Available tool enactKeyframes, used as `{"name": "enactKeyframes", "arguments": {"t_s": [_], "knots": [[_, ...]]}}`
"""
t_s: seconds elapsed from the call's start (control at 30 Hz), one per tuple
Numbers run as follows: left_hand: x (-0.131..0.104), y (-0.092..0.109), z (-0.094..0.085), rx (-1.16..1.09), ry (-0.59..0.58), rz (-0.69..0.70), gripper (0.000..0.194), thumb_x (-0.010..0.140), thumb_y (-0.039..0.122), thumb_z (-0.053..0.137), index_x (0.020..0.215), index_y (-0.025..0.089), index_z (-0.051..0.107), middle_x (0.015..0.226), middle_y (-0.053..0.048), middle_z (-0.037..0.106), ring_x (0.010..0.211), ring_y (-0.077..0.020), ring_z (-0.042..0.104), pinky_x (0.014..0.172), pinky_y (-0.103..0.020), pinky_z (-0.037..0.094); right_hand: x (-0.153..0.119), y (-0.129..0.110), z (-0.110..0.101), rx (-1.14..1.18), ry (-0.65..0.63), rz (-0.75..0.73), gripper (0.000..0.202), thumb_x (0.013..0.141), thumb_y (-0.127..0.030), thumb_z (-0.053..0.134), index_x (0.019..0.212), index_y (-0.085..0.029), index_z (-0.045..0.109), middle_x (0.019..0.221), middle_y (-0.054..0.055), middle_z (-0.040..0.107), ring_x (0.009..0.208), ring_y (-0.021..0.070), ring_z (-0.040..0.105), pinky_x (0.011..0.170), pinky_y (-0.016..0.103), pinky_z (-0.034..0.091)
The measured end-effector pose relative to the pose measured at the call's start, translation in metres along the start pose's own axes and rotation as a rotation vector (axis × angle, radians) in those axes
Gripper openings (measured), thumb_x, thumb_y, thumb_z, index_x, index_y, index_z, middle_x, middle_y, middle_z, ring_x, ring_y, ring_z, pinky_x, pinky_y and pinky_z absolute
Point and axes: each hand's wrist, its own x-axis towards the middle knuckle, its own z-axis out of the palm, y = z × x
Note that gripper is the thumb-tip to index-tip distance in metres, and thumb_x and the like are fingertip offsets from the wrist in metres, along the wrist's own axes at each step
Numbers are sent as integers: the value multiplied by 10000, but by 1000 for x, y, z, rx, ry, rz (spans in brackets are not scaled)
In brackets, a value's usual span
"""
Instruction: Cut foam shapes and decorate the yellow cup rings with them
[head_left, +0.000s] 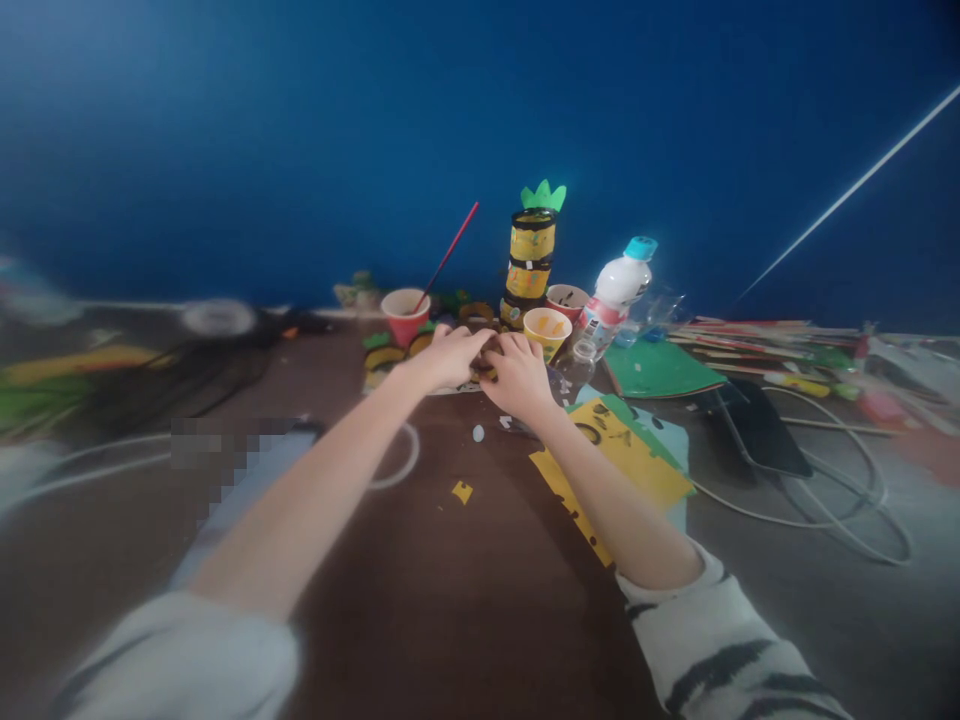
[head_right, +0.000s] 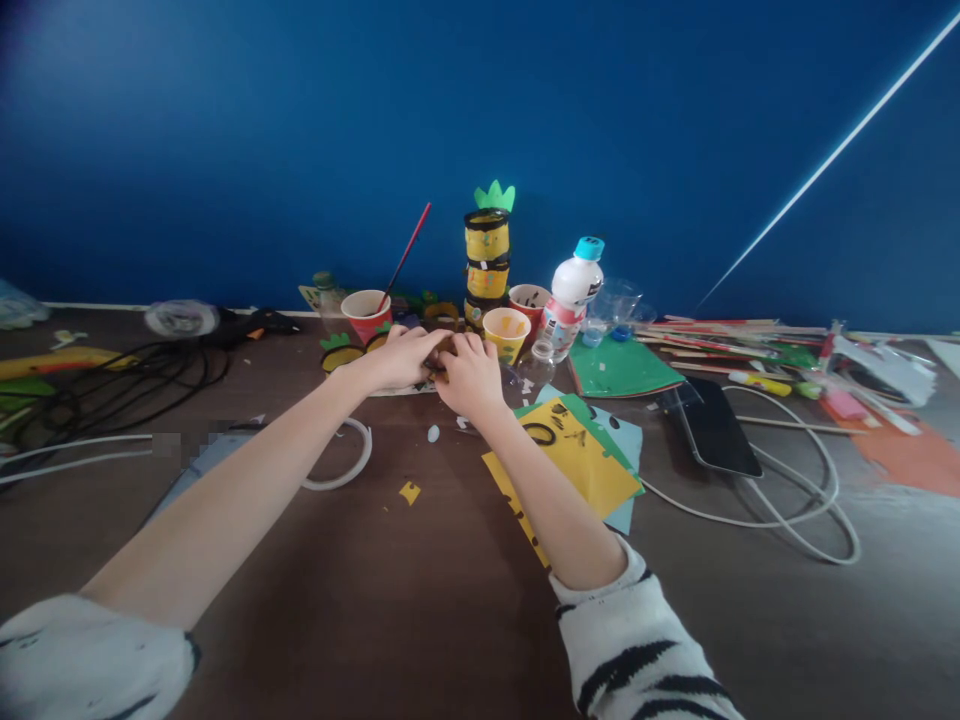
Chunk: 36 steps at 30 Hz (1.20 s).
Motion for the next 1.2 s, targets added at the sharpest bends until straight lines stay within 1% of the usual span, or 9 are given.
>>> {"name": "enactKeyframes", "arguments": {"t_s": [0.3, 0.43, 0.53, 0.6, 0.73, 0.8, 0.93, 1.03, 1.2], "knots": [[-2, 5, 0, 0, 29, -6, 478, 687, 175, 452, 1163, 164, 403, 943, -111, 570, 950, -257, 489, 762, -349, 265, 0, 0, 1, 5, 10, -4, 150, 726, -234, 538, 839, -186, 624, 1027, 100, 534, 1036, 269, 374, 834, 391, 270], [-5, 4, 0, -5, 55, 15, 506, 683, 134, 433, 1185, 164, 376, 950, -101, 583, 966, -245, 482, 779, -353, 250, 0, 0, -3, 40, 9, 1, 167, 717, -190, 513, 853, -179, 610, 1027, 111, 537, 1048, 275, 375, 846, 400, 276], [-7, 4, -4, -36, 54, 29, 543, 651, 94, 443, 1181, 189, 369, 905, -57, 610, 946, -226, 481, 786, -349, 239, 3, 1, -13, 146, 47, 22, 178, 692, -144, 474, 823, -174, 590, 993, 101, 547, 1025, 264, 401, 858, 395, 286], [-8, 4, -8, -50, 19, 11, 538, 626, 70, 451, 1142, 215, 401, 882, -30, 622, 944, -219, 475, 797, -349, 233, 6, 4, -21, 330, 43, 69, 156, 668, -127, 435, 746, -179, 560, 903, 75, 556, 940, 234, 447, 832, 372, 321], [-10, 1, -12, -29, -10, 9, 540, 596, 23, 443, 1088, 246, 454, 920, -17, 629, 991, -217, 456, 821, -360, 225, 11, 12, -35, 952, -149, 253, 105, 606, -131, 362, 653, -194, 432, 666, 5, 485, 662, 153, 472, 639, 287, 381], [-10, -1, -11, -6, -15, 7, 531, 595, 27, 451, 1079, 245, 470, 936, -27, 633, 995, -226, 456, 826, -374, 225, 12, 14, -40, 1106, -242, 286, 108, 556, -120, 336, 625, -201, 356, 616, -6, 439, 591, 135, 453, 567, 265, 372], [-11, -3, -8, 11, -14, -2, 525, 596, 47, 470, 1086, 237, 479, 974, -45, 631, 1019, -248, 442, 844, -406, 226, 10, 12, -46, 1168, -360, 251, 143, 512, -111, 321, 591, -206, 249, 579, -3, 372, 548, 122, 447, 522, 248, 377], [-16, 1, -10, -23, 72, -52, 557, 592, 34, 463, 1112, 233, 473, 1048, -45, 615, 1045, -244, 424, 833, -397, 250, 9, 12, -47, 1156, -419, 247, 148, 517, -104, 318, 587, -206, 237, 568, 1, 372, 534, 119, 453, 516, 246, 386], [-33, 15, -22, -139, 250, -131, 530, 642, 48, 436, 1144, 214, 468, 1079, -35, 608, 1057, -231, 421, 871, -403, 268, 5, 15, -41, 998, -524, 244, 130, 617, -107, 337, 668, -180, 432, 608, 11, 501, 539, 119, 519, 477, 223, 383]]}}
